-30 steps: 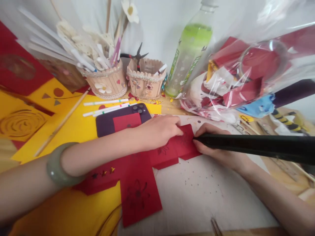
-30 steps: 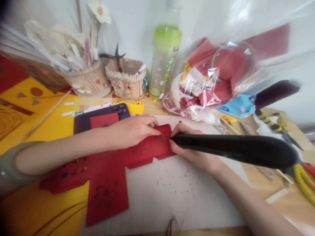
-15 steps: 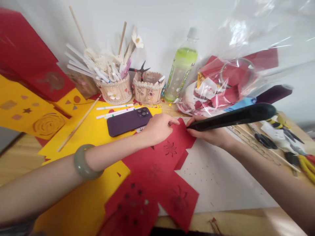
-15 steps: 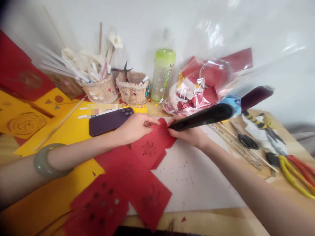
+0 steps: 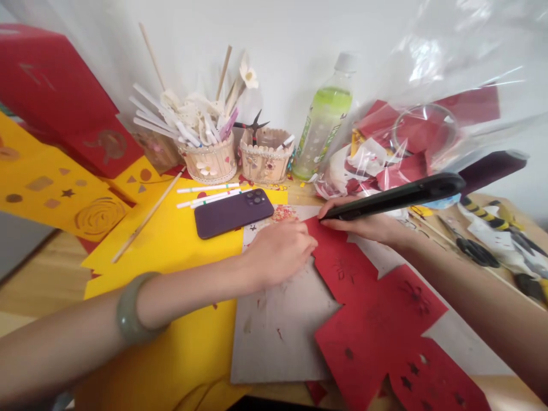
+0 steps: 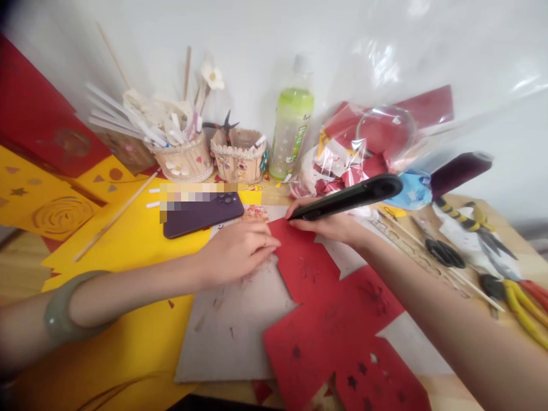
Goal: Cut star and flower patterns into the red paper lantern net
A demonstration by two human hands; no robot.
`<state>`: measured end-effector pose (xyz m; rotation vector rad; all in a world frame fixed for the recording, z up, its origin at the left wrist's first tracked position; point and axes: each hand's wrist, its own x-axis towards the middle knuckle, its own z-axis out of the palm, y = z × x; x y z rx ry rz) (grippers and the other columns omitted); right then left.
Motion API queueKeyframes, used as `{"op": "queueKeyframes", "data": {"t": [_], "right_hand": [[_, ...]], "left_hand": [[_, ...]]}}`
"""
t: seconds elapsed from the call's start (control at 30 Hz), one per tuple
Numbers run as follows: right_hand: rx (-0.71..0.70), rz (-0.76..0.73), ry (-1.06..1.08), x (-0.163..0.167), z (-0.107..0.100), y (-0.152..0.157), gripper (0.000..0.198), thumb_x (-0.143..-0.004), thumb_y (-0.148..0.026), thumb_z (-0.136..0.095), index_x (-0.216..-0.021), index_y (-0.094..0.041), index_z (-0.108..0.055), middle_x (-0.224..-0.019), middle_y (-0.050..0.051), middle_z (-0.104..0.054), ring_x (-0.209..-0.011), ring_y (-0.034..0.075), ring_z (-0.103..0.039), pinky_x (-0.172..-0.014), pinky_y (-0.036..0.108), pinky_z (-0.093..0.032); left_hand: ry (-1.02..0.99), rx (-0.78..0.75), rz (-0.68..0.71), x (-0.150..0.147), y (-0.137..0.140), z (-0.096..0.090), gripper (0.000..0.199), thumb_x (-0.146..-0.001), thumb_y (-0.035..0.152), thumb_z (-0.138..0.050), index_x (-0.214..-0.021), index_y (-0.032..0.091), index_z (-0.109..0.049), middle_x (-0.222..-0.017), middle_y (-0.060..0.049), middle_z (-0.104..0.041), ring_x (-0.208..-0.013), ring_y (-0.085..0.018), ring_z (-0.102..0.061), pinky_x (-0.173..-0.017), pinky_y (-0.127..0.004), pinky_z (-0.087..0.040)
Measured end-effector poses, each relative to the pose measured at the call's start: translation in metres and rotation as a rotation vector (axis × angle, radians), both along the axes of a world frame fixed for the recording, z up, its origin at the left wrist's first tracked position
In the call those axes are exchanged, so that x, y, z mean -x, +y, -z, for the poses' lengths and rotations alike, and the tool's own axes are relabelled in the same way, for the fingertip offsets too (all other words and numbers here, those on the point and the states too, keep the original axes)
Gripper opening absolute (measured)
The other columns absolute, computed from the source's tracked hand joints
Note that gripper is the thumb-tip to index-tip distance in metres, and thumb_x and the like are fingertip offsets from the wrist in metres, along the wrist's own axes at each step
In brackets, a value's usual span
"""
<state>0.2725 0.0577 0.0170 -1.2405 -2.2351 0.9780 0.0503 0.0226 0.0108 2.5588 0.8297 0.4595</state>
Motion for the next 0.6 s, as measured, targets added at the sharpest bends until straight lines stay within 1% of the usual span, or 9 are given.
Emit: {"op": "queueKeyframes", "data": {"t": [0.1,0.2,0.3,0.37,0.5,0.6], "right_hand": [[0.004,0.010,0.029,-0.005,0.006,0.001,0.018,-0.082,-0.037,-0.061,-0.087,-0.020,-0.065,-0.085,0.002,-0.067,-0.081,0.017,-0.062,-0.078,0.032,-0.048],[0.020,-0.002,0.051,-0.008,0.009,0.004,0.017,-0.082,-0.035,-0.062,-0.086,-0.019,-0.065,-0.085,0.002,-0.068,-0.082,0.016,-0.063,-0.080,0.032,-0.049],[0.061,-0.022,0.060,-0.010,0.008,0.008,0.015,-0.082,-0.033,-0.063,-0.087,-0.019,-0.066,-0.084,0.001,-0.069,-0.079,0.015,-0.064,-0.076,0.029,-0.051],[0.096,-0.033,0.062,-0.012,0.008,0.010,0.015,-0.082,-0.032,-0.063,-0.088,-0.019,-0.066,-0.086,0.001,-0.070,-0.079,0.015,-0.065,-0.075,0.028,-0.051],[0.149,-0.058,0.067,-0.015,0.007,0.013,0.016,-0.082,-0.032,-0.063,-0.090,-0.019,-0.067,-0.089,0.001,-0.072,-0.083,0.015,-0.066,-0.077,0.026,-0.052],[0.168,-0.069,0.066,-0.015,0.005,0.012,0.015,-0.084,-0.029,-0.060,-0.091,-0.018,-0.068,-0.090,0.001,-0.072,-0.084,0.014,-0.066,-0.078,0.025,-0.052]], "left_hand": [[0.011,-0.122,0.058,-0.001,0.019,0.005,0.025,-0.092,0.010,-0.044,-0.102,0.010,-0.067,-0.115,-0.013,-0.062,-0.114,-0.026,-0.052,-0.098,-0.044,-0.043],[0.031,-0.194,0.146,-0.002,0.030,0.015,0.027,-0.093,0.013,-0.043,-0.110,0.010,-0.064,-0.127,-0.013,-0.057,-0.124,-0.025,-0.047,-0.105,-0.042,-0.038],[0.062,-0.302,0.287,-0.002,0.033,0.027,0.031,-0.092,0.011,-0.043,-0.119,0.005,-0.058,-0.130,-0.013,-0.055,-0.126,-0.024,-0.046,-0.106,-0.039,-0.039],[0.057,-0.374,0.337,-0.001,0.033,0.032,0.033,-0.092,0.010,-0.043,-0.121,0.001,-0.057,-0.129,-0.015,-0.055,-0.126,-0.025,-0.046,-0.106,-0.037,-0.041],[0.009,-0.427,0.324,-0.001,0.031,0.035,0.031,-0.093,0.009,-0.043,-0.118,0.000,-0.059,-0.126,-0.016,-0.057,-0.123,-0.027,-0.050,-0.103,-0.035,-0.044],[-0.014,-0.420,0.308,-0.001,0.030,0.032,0.031,-0.093,0.008,-0.041,-0.116,0.000,-0.060,-0.124,-0.016,-0.059,-0.120,-0.027,-0.053,-0.100,-0.036,-0.047]]}}
